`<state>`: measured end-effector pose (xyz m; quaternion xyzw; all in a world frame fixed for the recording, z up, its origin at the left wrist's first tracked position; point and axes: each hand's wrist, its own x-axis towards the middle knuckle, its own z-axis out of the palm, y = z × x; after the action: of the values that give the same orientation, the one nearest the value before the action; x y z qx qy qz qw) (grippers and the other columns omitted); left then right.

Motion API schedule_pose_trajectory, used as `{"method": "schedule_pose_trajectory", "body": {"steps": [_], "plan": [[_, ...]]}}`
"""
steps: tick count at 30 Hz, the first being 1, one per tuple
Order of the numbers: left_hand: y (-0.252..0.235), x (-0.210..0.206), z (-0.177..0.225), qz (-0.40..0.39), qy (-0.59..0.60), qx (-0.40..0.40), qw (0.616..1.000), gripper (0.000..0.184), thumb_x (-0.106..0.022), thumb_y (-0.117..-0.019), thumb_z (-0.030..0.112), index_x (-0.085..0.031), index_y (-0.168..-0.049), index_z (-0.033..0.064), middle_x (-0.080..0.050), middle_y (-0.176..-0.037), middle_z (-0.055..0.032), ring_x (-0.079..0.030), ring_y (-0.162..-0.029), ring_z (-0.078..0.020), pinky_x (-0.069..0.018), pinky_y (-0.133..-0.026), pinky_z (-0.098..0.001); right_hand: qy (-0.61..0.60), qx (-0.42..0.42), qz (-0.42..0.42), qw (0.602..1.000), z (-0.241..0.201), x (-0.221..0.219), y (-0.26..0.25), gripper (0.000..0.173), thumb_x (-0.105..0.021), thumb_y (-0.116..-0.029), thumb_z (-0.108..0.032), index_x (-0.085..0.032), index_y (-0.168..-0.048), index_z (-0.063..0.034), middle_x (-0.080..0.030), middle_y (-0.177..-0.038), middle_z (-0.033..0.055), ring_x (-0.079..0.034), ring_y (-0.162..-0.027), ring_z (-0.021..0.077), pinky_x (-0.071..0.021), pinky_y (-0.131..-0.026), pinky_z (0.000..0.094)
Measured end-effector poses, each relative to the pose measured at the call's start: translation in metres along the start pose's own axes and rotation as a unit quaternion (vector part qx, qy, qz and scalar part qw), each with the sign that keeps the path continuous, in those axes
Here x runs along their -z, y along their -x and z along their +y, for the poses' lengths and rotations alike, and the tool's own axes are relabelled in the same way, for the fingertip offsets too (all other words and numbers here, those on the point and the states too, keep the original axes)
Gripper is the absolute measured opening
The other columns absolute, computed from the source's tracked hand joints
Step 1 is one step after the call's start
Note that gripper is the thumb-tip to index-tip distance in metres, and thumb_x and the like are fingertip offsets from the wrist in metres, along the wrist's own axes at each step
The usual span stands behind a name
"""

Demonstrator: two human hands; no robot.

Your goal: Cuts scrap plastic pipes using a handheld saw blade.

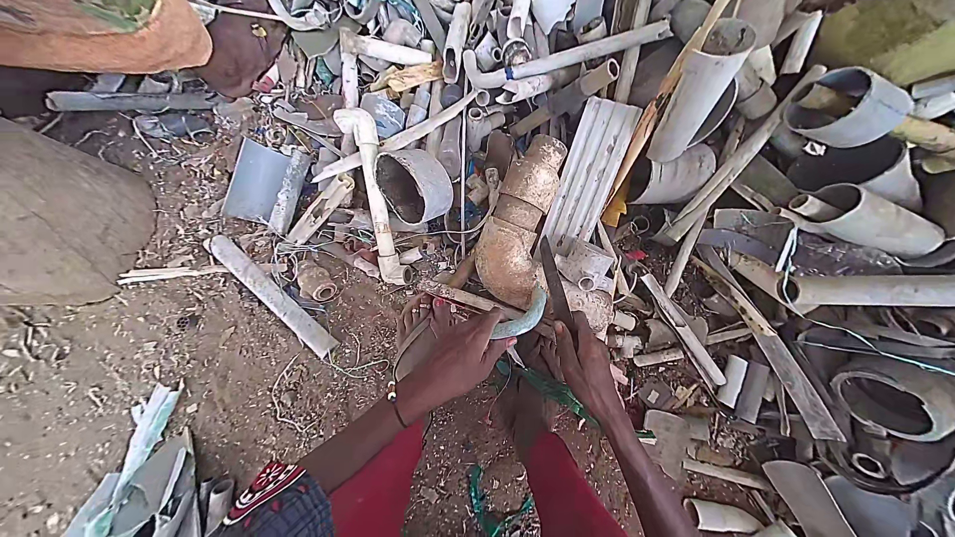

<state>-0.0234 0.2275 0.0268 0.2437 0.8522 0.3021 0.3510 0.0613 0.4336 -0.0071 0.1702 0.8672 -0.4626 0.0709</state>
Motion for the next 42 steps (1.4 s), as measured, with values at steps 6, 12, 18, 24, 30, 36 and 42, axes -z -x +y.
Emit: {"method": "schedule_pose_trajectory", "body": {"steps": [6, 12, 18, 24, 30, 36, 42], "plan": [[-0.002, -0.001, -0.004, -0.002, 0.005, -0.035, 0.999, 0.051, -0.041, -0.1092, 0.042, -0.057, -0.136, 0.0015, -0.062, -0.123, -0.0212, -0.065, -0.108, -0.0343, -0.0528, -0.093, -0.0494, 0.003, 0.035, -0.006, 0.999, 0.004, -0.003, -0.006, 0.05, -0.034, -0.1088, -0.04, -0.061, -0.098, -0.0002, -0.048, -0.06, -0.0003, -0.051, -0.052, 0.0121, -0.0458, -0.053, 0.0327], [0.001, -0.006, -0.004, 0.032, -0.116, -0.069, 0.99, 0.048, -0.047, -0.1062, 0.046, -0.065, -0.132, 0.0092, -0.07, -0.113, -0.0191, -0.071, -0.091, -0.0387, -0.0565, -0.075, -0.0557, 0.108, 0.035, -0.005, 0.994, 0.004, 0.008, -0.019, 0.048, -0.033, -0.1096, -0.036, -0.062, -0.094, 0.0004, -0.049, -0.059, 0.0038, -0.055, -0.053, 0.0198, -0.0456, -0.053, 0.0387], [0.006, -0.011, -0.005, 0.039, -0.151, -0.046, 0.987, 0.046, -0.048, -0.1059, 0.045, -0.066, -0.132, 0.011, -0.072, -0.111, -0.0189, -0.072, -0.086, -0.0398, -0.056, -0.07, -0.0565, 0.223, 0.073, -0.03, 0.971, -0.017, 0.001, 0.013, 0.051, -0.04, -0.1079, -0.042, -0.068, -0.098, -0.0002, -0.06, -0.06, 0.0116, -0.066, -0.056, 0.0329, -0.0521, -0.05, 0.049], [0.006, -0.012, -0.001, 0.004, -0.172, -0.027, 0.985, 0.047, -0.045, -0.1074, 0.044, -0.062, -0.135, 0.0099, -0.07, -0.117, -0.0223, -0.071, -0.089, -0.0438, -0.0549, -0.072, -0.0581, 0.294, 0.007, 0.026, 0.955, -0.012, 0.002, -0.017, 0.048, -0.041, -0.1095, -0.039, -0.066, -0.101, 0.0009, -0.064, -0.067, 0.0166, -0.07, -0.065, 0.0387, -0.0521, -0.056, 0.0507], [0.006, -0.005, 0.002, -0.02, -0.105, -0.006, 0.994, 0.052, -0.046, -0.1059, 0.05, -0.064, -0.13, 0.0076, -0.072, -0.102, -0.0199, -0.071, -0.093, -0.0402, -0.0532, -0.079, -0.0591, 0.209, -0.005, 0.049, 0.977, 0.002, -0.008, 0.01, 0.041, -0.046, -0.1063, -0.032, -0.066, -0.108, 0.0032, -0.062, -0.064, 0.0139, -0.068, -0.06, 0.0351, -0.0537, -0.055, 0.0495], [-0.001, -0.003, -0.013, -0.053, 0.306, -0.006, 0.95, 0.039, -0.033, -0.1102, 0.038, -0.06, -0.114, 0.0097, -0.049, -0.075, 0.0095, -0.047, -0.063, 0.0001, -0.0416, -0.06, -0.018, 0.072, 0.032, 0.092, 0.993, -0.002, -0.003, 0.034, 0.048, -0.05, -0.1036, -0.04, -0.066, -0.111, 0.0047, -0.057, -0.062, 0.0019, -0.054, -0.051, 0.0105, -0.0478, -0.05, 0.0304], [0.009, -0.001, -0.01, -0.157, 0.475, -0.008, 0.866, 0.031, -0.041, -0.1097, 0.025, -0.056, -0.132, 0.0088, -0.065, -0.107, 0.0075, -0.064, -0.093, -0.002, -0.0558, -0.083, -0.0213, -0.194, -0.049, -0.019, 0.98, -0.026, -0.008, 0.019, 0.053, -0.064, -0.0954, -0.043, -0.059, -0.124, 0.0014, -0.066, -0.089, -0.0004, -0.061, -0.068, 0.001, -0.0543, -0.062, 0.0208]]}}
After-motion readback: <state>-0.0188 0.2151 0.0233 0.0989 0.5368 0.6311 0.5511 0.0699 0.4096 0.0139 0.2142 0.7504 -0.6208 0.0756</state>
